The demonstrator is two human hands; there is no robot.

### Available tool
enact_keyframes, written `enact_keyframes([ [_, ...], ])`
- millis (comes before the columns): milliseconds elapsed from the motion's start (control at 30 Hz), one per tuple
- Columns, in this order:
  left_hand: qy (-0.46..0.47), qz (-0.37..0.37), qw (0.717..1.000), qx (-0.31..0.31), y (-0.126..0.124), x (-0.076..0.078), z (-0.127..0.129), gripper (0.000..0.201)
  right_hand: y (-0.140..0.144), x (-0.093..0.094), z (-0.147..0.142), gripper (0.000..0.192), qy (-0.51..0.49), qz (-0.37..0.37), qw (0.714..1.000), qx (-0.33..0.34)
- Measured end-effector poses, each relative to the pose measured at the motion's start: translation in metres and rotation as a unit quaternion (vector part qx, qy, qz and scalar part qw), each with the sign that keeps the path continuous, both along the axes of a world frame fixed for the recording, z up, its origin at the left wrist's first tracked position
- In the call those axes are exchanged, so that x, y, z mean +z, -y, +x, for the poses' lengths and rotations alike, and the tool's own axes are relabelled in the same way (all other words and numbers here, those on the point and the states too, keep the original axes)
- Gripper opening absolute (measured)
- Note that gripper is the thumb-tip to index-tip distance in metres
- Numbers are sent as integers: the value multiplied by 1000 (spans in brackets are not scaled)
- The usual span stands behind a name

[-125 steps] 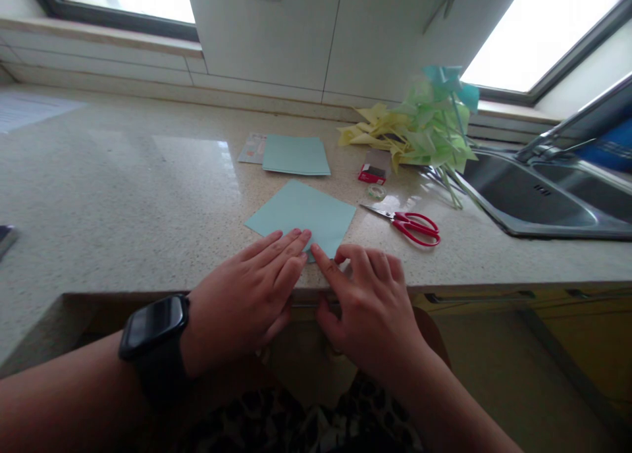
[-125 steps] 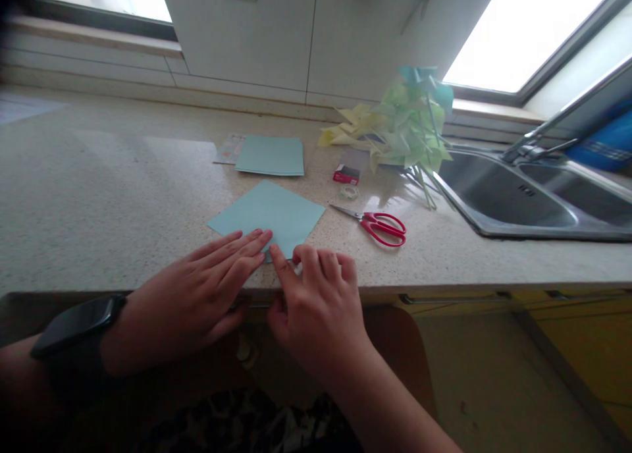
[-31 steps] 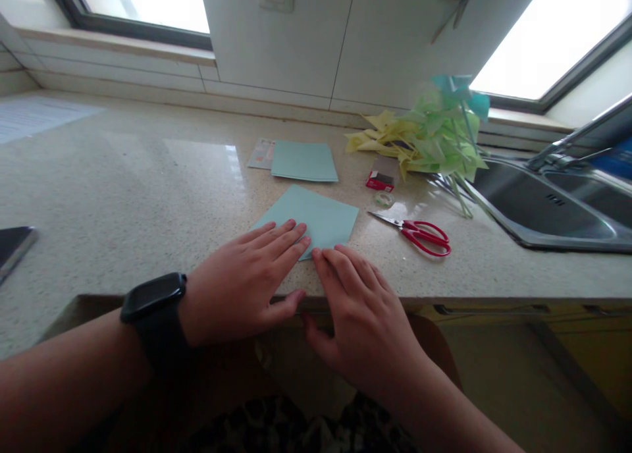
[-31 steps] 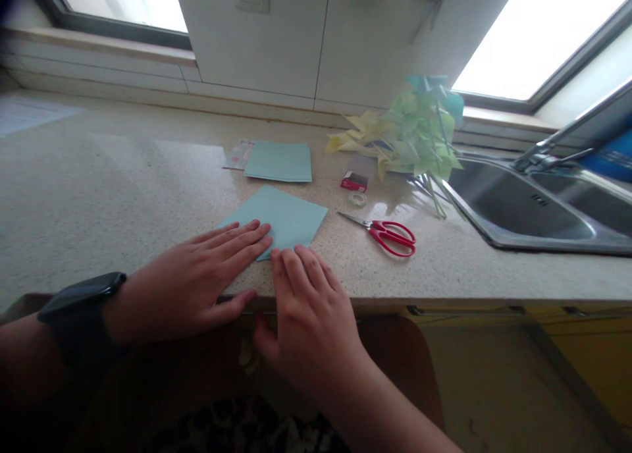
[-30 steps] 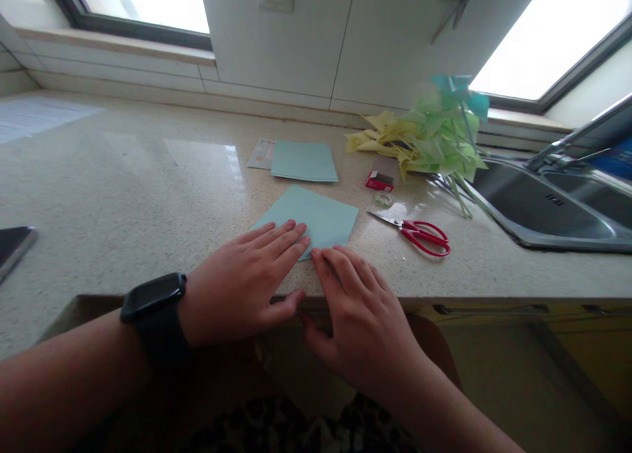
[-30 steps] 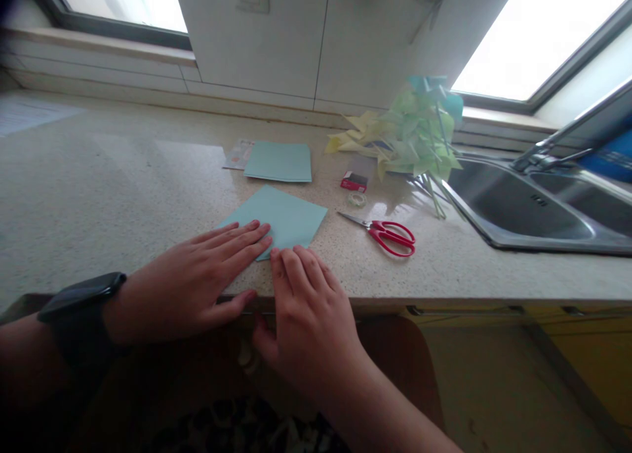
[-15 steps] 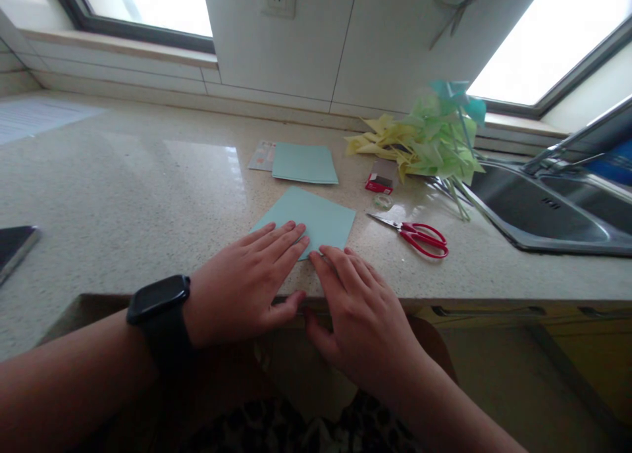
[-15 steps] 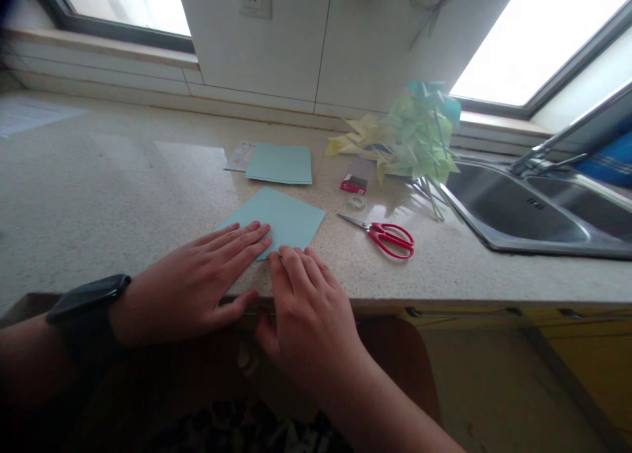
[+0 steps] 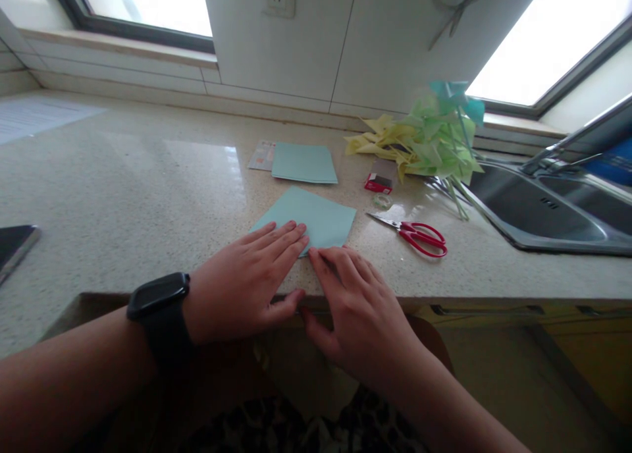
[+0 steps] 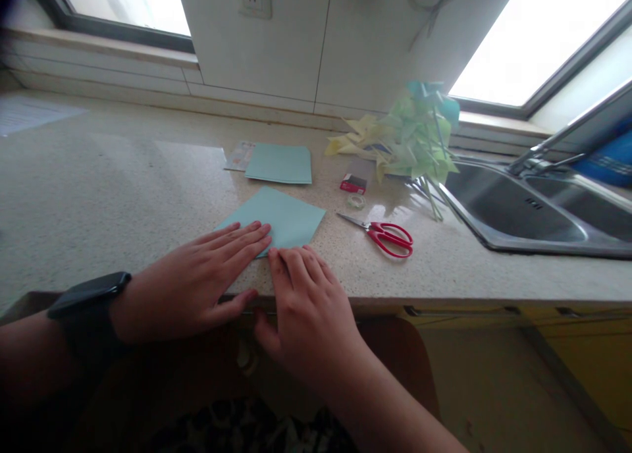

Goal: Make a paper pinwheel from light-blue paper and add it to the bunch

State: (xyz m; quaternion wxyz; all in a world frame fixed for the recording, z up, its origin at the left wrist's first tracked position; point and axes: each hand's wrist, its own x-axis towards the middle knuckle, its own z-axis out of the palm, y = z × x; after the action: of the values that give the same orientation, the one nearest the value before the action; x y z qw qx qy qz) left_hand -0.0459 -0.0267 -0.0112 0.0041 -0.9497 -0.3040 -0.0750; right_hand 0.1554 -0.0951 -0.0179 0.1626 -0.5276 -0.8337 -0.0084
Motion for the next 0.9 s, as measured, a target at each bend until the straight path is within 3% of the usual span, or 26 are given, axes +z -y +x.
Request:
enact_keyframes([
  [367,17,-11,1000,-4,1,0,0,69,0,-2,-4,73,17,2,1000,-3],
  [667,12,-5,1000,-2,1,0,0,70,1,-4,-6,68,25,9,1000,-7],
  [900,17,1,1000,-7,1,-1,-1,67,-2,6,-2,71,7,-4,1000,-11],
])
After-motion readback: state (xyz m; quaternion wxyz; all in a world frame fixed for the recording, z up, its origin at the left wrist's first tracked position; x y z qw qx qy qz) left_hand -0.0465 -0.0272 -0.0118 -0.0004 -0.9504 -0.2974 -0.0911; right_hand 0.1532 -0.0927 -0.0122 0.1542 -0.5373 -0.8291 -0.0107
